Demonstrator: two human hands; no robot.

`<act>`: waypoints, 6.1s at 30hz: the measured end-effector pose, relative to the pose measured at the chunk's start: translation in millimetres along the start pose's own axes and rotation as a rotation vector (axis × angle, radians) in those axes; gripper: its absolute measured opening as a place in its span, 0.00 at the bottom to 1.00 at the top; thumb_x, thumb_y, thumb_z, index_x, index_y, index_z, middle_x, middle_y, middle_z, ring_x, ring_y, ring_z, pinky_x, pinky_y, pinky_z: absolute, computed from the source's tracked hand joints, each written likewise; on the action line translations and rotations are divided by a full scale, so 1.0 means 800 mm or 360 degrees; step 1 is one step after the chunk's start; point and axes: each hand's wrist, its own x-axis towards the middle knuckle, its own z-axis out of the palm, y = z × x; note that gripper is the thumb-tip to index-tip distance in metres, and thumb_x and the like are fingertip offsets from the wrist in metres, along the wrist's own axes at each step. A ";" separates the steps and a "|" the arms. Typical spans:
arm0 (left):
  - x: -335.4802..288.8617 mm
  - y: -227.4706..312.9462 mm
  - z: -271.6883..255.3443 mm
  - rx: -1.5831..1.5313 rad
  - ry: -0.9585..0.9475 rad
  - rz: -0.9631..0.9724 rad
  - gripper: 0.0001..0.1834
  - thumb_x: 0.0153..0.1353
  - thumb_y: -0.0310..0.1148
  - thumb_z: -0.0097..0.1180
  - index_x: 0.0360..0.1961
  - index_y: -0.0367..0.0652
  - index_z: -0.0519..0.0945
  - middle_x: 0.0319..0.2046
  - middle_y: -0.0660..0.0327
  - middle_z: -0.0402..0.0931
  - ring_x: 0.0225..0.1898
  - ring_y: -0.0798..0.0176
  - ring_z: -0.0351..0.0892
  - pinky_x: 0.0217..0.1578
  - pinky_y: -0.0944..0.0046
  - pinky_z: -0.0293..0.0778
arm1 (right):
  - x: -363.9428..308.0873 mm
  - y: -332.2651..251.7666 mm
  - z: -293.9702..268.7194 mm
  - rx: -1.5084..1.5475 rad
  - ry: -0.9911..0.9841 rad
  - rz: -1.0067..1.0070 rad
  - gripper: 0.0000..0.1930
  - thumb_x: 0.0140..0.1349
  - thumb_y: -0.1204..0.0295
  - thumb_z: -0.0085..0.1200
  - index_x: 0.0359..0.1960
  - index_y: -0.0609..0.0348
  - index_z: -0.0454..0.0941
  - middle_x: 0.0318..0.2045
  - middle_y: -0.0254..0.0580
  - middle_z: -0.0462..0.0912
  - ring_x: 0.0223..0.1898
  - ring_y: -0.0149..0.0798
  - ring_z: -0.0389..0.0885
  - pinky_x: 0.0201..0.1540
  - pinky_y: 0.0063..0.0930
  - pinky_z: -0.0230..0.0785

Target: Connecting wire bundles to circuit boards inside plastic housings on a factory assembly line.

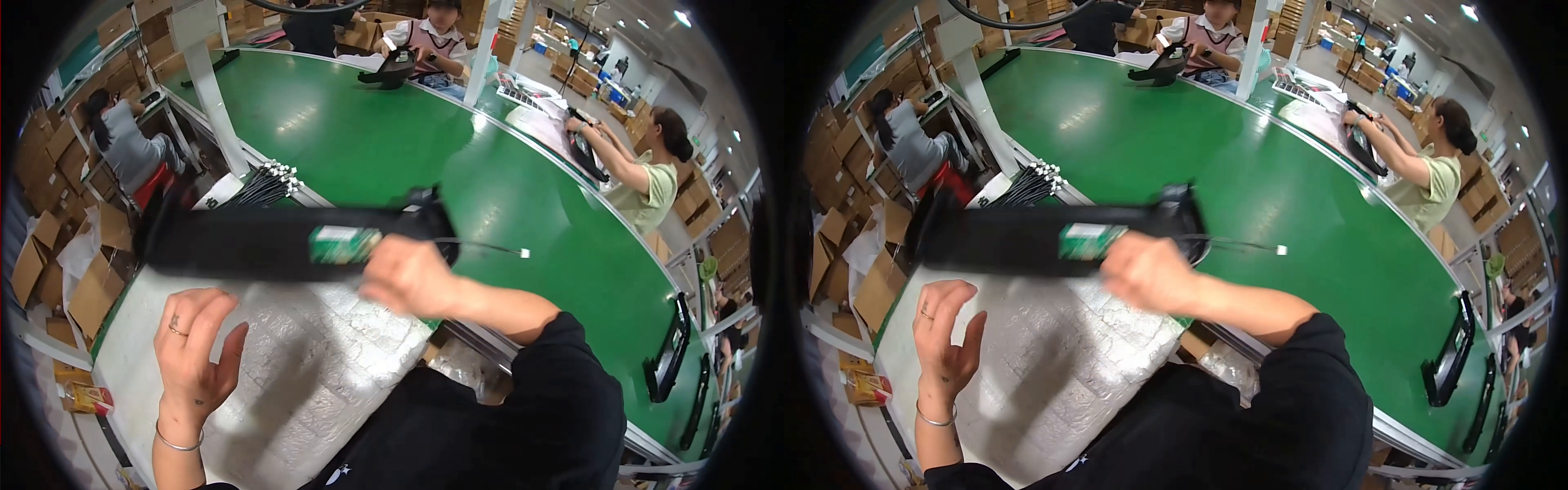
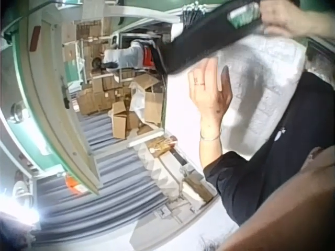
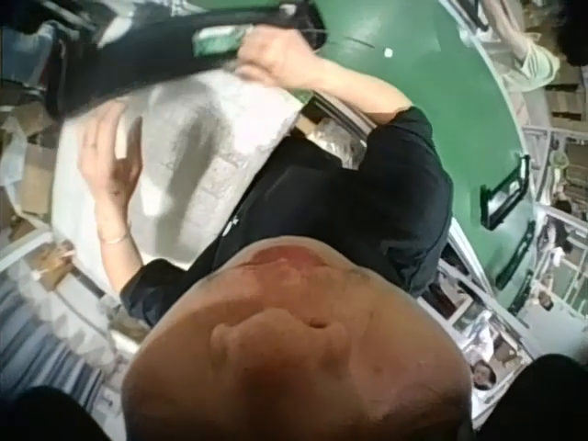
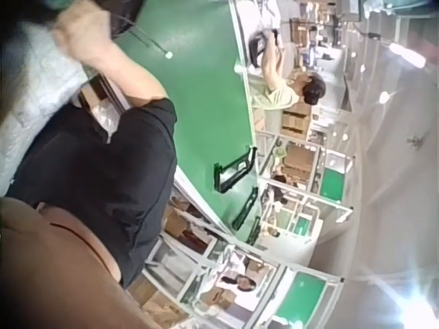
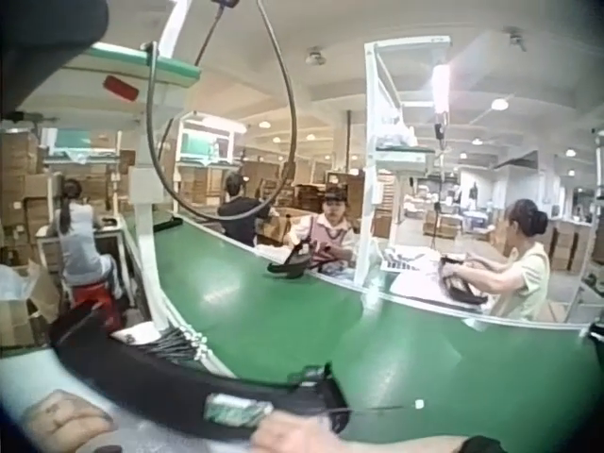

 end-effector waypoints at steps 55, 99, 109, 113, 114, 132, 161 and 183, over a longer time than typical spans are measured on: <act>-0.123 -0.107 0.154 -0.1944 0.0131 -0.1688 0.12 0.65 0.37 0.47 0.41 0.41 0.76 0.25 0.70 0.70 0.26 0.77 0.66 0.28 0.75 0.67 | 0.169 -0.013 0.181 0.0206 -0.0105 -0.0814 0.10 0.40 0.77 0.54 0.29 0.56 0.75 0.30 0.33 0.76 0.40 0.39 0.73 0.44 0.33 0.66; -0.108 -0.098 0.169 -0.1422 -0.0284 -0.1952 0.06 0.62 0.31 0.51 0.35 0.42 0.78 0.17 0.70 0.74 0.13 0.83 0.58 0.13 0.79 0.52 | 0.169 0.027 0.288 0.2788 0.0552 0.1730 0.15 0.59 0.62 0.41 0.34 0.62 0.74 0.17 0.33 0.70 0.14 0.23 0.60 0.18 0.19 0.56; -0.107 -0.092 0.157 -0.1300 -0.0288 -0.1987 0.05 0.61 0.32 0.53 0.33 0.41 0.77 0.17 0.69 0.74 0.15 0.80 0.62 0.15 0.78 0.55 | 0.170 0.036 0.283 0.2642 0.0618 0.1634 0.15 0.60 0.61 0.41 0.32 0.59 0.75 0.16 0.32 0.70 0.14 0.24 0.63 0.17 0.20 0.59; -0.111 -0.098 0.159 -0.1374 -0.0386 -0.2113 0.08 0.59 0.35 0.54 0.34 0.42 0.78 0.19 0.68 0.75 0.18 0.79 0.67 0.16 0.77 0.57 | 0.156 0.074 0.296 0.2745 0.0883 0.1772 0.15 0.61 0.60 0.42 0.26 0.54 0.77 0.15 0.30 0.71 0.14 0.24 0.64 0.16 0.20 0.58; -0.113 -0.103 0.148 -0.1205 -0.0515 -0.2024 0.08 0.59 0.35 0.54 0.33 0.41 0.78 0.19 0.68 0.75 0.18 0.78 0.68 0.16 0.77 0.58 | 0.158 0.073 0.304 0.2830 0.0954 0.1803 0.14 0.61 0.61 0.42 0.26 0.53 0.77 0.15 0.30 0.70 0.14 0.24 0.64 0.16 0.19 0.57; -0.118 -0.254 0.259 -0.1407 0.0174 -0.1466 0.05 0.61 0.31 0.52 0.30 0.42 0.74 0.20 0.72 0.69 0.19 0.81 0.60 0.18 0.81 0.54 | 0.151 0.054 0.368 0.1362 0.0622 0.0938 0.09 0.62 0.66 0.47 0.30 0.60 0.68 0.15 0.41 0.70 0.15 0.35 0.70 0.19 0.31 0.64; -0.098 -0.274 0.263 -0.1019 -0.0269 -0.1165 0.20 0.66 0.35 0.45 0.15 0.43 0.62 0.14 0.72 0.56 0.18 0.78 0.51 0.18 0.73 0.48 | 0.169 0.156 0.353 0.2353 0.1188 0.1872 0.10 0.62 0.68 0.44 0.26 0.57 0.73 0.20 0.35 0.76 0.19 0.27 0.71 0.20 0.21 0.64; -0.066 -0.256 0.262 -0.0706 -0.0050 -0.1188 0.08 0.52 0.37 0.58 0.27 0.44 0.79 0.15 0.60 0.71 0.16 0.62 0.71 0.20 0.64 0.65 | 0.360 0.353 0.363 -0.0741 -0.0476 0.0885 0.11 0.54 0.66 0.49 0.31 0.58 0.82 0.36 0.52 0.81 0.41 0.50 0.80 0.43 0.40 0.73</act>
